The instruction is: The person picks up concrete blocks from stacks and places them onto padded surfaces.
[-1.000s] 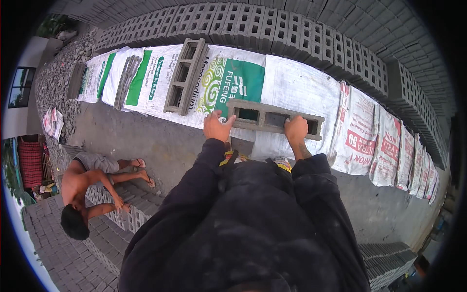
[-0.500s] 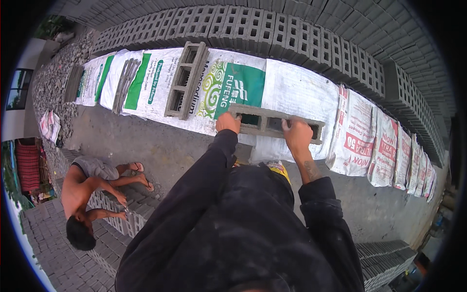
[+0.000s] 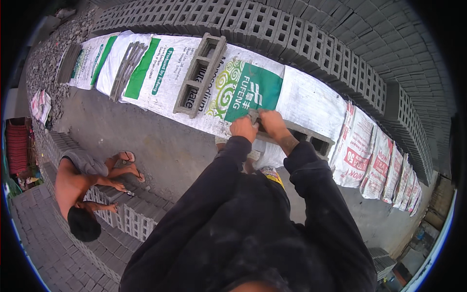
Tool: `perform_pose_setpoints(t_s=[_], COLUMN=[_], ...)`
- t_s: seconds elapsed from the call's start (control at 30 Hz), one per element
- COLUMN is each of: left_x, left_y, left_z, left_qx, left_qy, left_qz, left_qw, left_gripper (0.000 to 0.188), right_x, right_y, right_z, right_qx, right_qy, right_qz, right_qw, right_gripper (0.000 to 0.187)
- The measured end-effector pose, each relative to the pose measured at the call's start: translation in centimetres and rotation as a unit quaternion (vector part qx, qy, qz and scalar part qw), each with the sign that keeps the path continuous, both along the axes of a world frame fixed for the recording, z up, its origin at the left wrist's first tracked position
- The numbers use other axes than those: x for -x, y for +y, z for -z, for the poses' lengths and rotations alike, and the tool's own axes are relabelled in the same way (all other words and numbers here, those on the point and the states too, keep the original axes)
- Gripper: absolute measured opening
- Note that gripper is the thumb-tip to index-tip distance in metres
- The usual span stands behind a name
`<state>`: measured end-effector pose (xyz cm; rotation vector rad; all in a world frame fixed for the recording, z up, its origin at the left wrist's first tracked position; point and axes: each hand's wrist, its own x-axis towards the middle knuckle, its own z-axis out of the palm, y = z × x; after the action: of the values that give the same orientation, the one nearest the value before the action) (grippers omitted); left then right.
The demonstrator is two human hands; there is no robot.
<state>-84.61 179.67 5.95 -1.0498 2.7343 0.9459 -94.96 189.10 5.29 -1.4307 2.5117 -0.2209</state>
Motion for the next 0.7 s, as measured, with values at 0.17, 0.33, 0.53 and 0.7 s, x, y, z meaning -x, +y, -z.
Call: perform_pose_setpoints(t_s=[0.17, 0.33, 0.53, 0.7], left_x=[0.2, 0.2, -0.1, -0.1], left_y=[-0.3, -0.4, -0.4, 0.5], left_z=[0.6, 0.7, 0.2, 1.0], left_qx=[0.004, -0.012, -0.020, -0.048], left_qy=[0.021, 0.016, 0.003, 0.069], left_qz=[0.013, 0.008, 0.001, -0.079], left_qw=[1.000, 1.000, 1.000, 0.993], left_gripper=[0.034, 0.035, 0.037, 0.042], right_x=[0.5, 0.5, 0.2, -0.3], right_y=[-0.2, -0.1, -0.1, 0.7], right_z=[-0.6, -0.4, 0.2, -0.5], right_qx=[-0.018, -0.046, 0.005, -0.031], right_qy=[-0.014, -0.033, 0.001, -0.047], right_qz=[-0.020, -0.015, -0.037, 0.041], right_qw=[1.000, 0.998, 0.999, 0.998], right_gripper=[0.012, 0.012, 0.012, 0.023])
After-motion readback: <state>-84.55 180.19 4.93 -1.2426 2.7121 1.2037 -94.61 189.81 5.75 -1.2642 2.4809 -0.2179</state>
